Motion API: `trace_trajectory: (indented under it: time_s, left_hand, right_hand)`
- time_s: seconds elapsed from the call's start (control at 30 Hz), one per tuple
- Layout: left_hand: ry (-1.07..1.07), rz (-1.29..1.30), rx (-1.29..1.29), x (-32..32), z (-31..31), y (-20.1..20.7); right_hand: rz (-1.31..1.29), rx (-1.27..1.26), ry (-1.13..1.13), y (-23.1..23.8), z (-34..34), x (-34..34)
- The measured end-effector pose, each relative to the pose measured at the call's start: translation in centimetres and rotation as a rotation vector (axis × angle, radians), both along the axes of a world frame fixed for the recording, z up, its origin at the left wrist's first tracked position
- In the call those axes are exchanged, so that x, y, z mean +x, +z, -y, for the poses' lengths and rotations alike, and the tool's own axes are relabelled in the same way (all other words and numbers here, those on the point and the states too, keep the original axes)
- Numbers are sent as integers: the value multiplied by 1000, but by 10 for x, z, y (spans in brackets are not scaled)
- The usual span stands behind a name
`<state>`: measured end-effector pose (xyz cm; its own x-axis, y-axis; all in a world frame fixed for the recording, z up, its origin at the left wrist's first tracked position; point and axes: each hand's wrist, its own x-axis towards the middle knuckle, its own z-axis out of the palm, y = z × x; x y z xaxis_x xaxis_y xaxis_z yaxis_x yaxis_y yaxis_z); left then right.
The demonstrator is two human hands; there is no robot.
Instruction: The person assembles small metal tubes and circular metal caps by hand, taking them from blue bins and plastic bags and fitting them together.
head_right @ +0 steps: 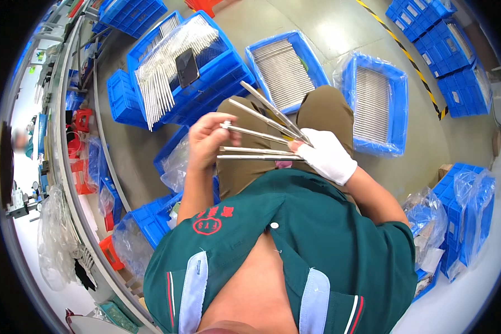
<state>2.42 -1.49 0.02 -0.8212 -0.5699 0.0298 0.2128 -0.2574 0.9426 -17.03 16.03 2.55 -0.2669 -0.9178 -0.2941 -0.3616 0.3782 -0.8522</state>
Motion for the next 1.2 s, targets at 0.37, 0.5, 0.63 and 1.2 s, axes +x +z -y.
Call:
trace_trajectory:
  time_s: [0.37, 0.5, 0.63, 1.2]
  left_hand:
    - [-38, -13, 24, -4, 20, -6]
    - [-100, -37, 49, -3, 23, -5]
    - [-113, -58, 54, -5, 21, -5]
    - [-47, -60, -28, 4, 36, -8]
  right_hand:
    - [261, 150, 54, 8, -6, 6]
    - [225, 190, 62, 13, -6, 5]
    - [306, 189, 41, 11, -8, 4]
    - [569, 290, 84, 0, -10, -5]
